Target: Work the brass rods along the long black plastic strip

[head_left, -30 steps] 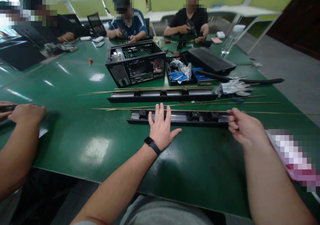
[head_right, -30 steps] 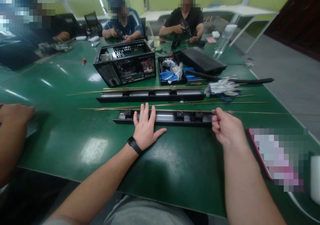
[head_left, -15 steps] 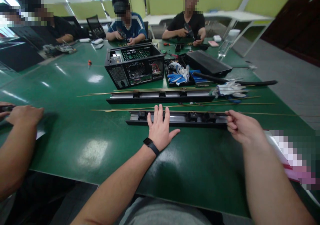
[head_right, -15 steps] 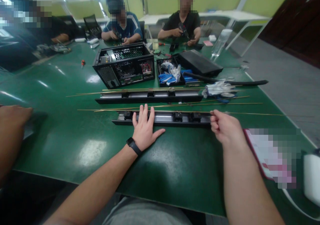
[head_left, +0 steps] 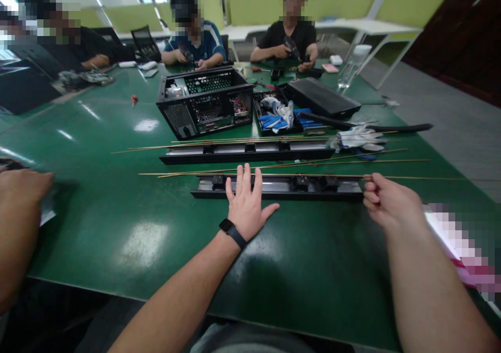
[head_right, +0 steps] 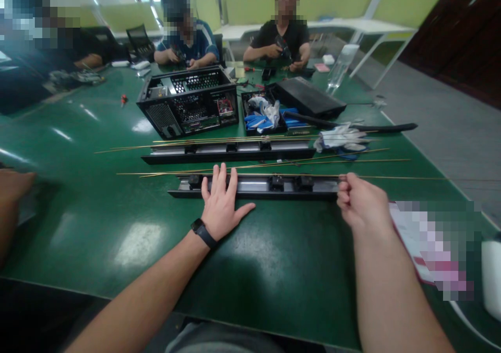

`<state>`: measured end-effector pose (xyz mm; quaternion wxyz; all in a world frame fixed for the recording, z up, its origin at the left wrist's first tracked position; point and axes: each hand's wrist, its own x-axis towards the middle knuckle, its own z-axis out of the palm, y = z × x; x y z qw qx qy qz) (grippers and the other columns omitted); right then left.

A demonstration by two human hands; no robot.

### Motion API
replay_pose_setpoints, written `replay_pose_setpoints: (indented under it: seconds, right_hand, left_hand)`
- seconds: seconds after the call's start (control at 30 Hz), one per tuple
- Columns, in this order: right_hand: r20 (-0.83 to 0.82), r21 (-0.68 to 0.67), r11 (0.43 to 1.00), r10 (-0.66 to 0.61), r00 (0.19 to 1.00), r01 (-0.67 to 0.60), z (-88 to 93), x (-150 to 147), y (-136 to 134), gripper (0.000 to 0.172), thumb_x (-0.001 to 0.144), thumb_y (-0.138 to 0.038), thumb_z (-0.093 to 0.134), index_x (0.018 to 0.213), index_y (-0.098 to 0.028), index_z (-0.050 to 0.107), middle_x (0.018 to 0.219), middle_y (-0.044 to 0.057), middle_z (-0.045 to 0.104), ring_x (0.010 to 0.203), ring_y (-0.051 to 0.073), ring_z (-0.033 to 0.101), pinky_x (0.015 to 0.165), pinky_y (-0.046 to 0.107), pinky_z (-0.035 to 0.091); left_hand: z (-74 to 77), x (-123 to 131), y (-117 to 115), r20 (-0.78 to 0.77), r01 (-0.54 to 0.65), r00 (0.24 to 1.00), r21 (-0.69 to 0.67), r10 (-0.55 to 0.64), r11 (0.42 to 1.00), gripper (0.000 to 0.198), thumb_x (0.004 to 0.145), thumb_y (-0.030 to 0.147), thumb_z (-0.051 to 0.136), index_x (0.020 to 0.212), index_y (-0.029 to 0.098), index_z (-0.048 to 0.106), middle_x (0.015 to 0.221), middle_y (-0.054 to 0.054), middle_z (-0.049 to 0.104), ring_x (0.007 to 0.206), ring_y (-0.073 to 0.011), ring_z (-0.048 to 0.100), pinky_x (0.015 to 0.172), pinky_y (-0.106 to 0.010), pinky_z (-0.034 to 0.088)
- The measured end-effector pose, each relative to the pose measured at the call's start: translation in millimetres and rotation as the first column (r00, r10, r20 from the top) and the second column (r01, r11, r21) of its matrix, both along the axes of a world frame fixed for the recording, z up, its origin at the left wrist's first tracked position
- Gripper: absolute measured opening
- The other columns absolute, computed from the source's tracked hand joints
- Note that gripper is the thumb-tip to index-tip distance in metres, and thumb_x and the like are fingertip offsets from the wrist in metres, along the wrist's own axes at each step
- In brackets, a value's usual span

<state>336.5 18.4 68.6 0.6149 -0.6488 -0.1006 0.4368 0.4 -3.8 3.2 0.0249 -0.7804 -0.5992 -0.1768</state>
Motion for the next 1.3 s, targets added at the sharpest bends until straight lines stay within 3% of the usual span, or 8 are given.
replay_pose_setpoints:
  seconds: [0.1,0.27,0.43,0.73,1.0,1.3]
  right_hand:
    - [-0.009,-0.003,1.0,0.029,1.0,-0.029,-1.2,-1.7,-0.5,0.032,0.127,-0.014,0.061,0.097,-0.02,0.07,0.068,-0.007,0.053,0.036,0.004,0.036,0.03,0.015,0.024]
    - [-0.013,0.011,0.997,0.075,0.997,-0.075,-4.0,-4.1,0.3,0.02,0.118,-0.015,0.08,0.101,-0.021,0.072,0.068,-0.007,0.054,0.038,0.004,0.036,0.031,0.014,0.026]
    - [-0.014,0.011,1.0,0.013,1.0,-0.013,0.5,-3.3,0.1,0.031,0.124,-0.01,0.063,0.096,-0.021,0.068,0.068,-0.008,0.052,0.037,0.004,0.035,0.032,0.014,0.025]
    - [0.016,-0.002,0.997,-0.076,0.997,0.076,6.9,1.4,-1.3,0.036,0.127,-0.01,0.06,0.093,-0.02,0.066,0.07,-0.009,0.051,0.037,0.002,0.035,0.033,0.013,0.025]
    - [-0.038,-0.003,0.995,0.096,0.995,-0.096,7.2,-13.6,-2.4,0.03,0.125,-0.011,0.064,0.097,-0.019,0.072,0.067,-0.006,0.054,0.036,0.003,0.036,0.031,0.013,0.025]
    - [-0.012,0.004,0.999,-0.044,0.999,0.044,-0.6,10.1,1.8,0.03,0.127,-0.015,0.063,0.098,-0.022,0.065,0.072,-0.008,0.052,0.039,0.003,0.036,0.034,0.012,0.027]
  left_hand:
    - [1.7,-0.1,0.1,0.004,0.003,1.0,-0.015,-0.003,1.0,0.111,0.11,0.064,0.092,0.198,0.016,0.044,0.208,-0.031,0.029,0.197,-0.0546,0.025,0.154,-0.082,0.031]
    - [5.1,0.0,0.3,0.015,-0.001,1.0,-0.035,0.001,0.999,0.111,0.109,0.063,0.094,0.197,0.015,0.046,0.208,-0.032,0.028,0.196,-0.0549,0.025,0.154,-0.084,0.03]
    - [5.2,0.2,0.0,0.015,0.0,1.0,-0.024,0.0,1.0,0.11,0.109,0.061,0.095,0.196,0.015,0.047,0.207,-0.032,0.03,0.196,-0.0549,0.025,0.154,-0.084,0.03]
    - [0.9,0.0,0.3,0.013,-0.004,1.0,-0.006,0.004,1.0,0.111,0.108,0.061,0.095,0.197,0.017,0.046,0.207,-0.031,0.031,0.197,-0.0546,0.025,0.154,-0.082,0.031]
    - [0.9,-0.5,0.2,0.017,0.003,1.0,-0.007,-0.003,1.0,0.11,0.108,0.059,0.095,0.198,0.017,0.045,0.208,-0.031,0.031,0.197,-0.0543,0.024,0.154,-0.081,0.03]
    - [1.8,-1.0,-0.4,0.014,0.009,1.0,-0.005,-0.008,1.0,0.109,0.11,0.062,0.092,0.198,0.017,0.044,0.207,-0.031,0.032,0.197,-0.0542,0.025,0.154,-0.083,0.029]
